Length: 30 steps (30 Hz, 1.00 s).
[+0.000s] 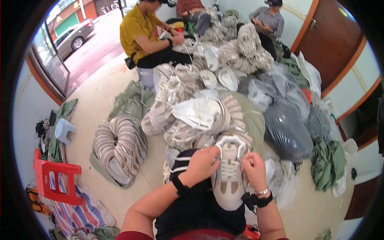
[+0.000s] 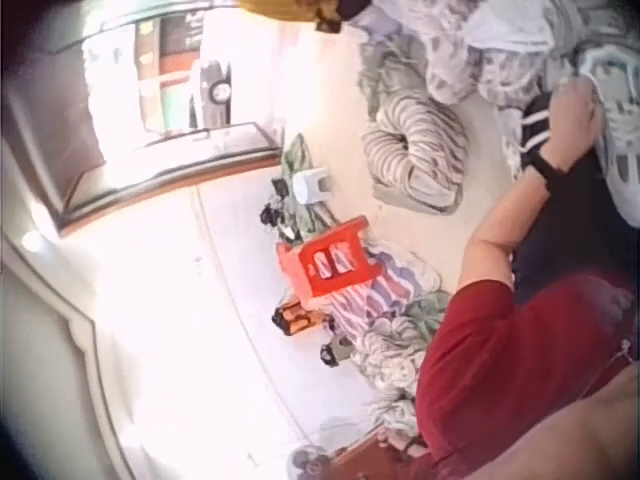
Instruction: The recorder is lacing tan and white sneakers in a workshop environment.
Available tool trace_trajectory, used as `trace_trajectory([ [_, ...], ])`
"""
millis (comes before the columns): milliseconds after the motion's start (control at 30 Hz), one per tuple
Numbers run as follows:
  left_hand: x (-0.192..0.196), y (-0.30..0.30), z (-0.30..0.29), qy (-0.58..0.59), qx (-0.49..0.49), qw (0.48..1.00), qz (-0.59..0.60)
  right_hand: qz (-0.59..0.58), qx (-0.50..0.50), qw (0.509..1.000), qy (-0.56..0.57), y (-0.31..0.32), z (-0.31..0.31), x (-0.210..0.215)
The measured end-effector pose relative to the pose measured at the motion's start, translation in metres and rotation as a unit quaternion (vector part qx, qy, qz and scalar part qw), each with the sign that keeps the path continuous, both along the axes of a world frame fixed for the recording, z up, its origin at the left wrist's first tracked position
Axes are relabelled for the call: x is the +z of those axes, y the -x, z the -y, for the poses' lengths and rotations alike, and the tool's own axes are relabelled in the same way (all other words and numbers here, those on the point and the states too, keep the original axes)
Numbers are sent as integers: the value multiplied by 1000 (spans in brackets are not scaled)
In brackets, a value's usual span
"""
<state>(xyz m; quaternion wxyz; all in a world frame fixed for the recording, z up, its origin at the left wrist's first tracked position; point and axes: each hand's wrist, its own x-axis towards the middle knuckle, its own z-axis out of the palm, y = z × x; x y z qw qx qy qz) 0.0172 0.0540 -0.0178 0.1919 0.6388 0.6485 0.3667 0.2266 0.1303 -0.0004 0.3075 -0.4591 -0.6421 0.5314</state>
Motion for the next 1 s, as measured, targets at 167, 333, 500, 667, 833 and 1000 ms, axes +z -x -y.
trace_trajectory([
  [167, 14, 27, -1, -72, -132, 985, -79, -35, 25, 999, 8, -2, 4, -2],
  [333, 9, 42, -7, 55, -182, 982, 18, -38, 37, 998, 28, -4, 8, 1],
  [500, -15, 52, -19, -34, -212, 977, 6, 60, 28, 996, -59, -2, -5, 9],
  [667, 21, 55, -21, 29, -212, 976, 34, 3, 62, 998, 5, 10, -8, 25],
  [833, 11, 47, -20, 33, -197, 980, 15, 10, 92, 996, 20, 2, -10, 19],
  [1000, 13, 43, -12, 43, -189, 981, 24, 10, 105, 994, 39, 2, -7, 18],
])
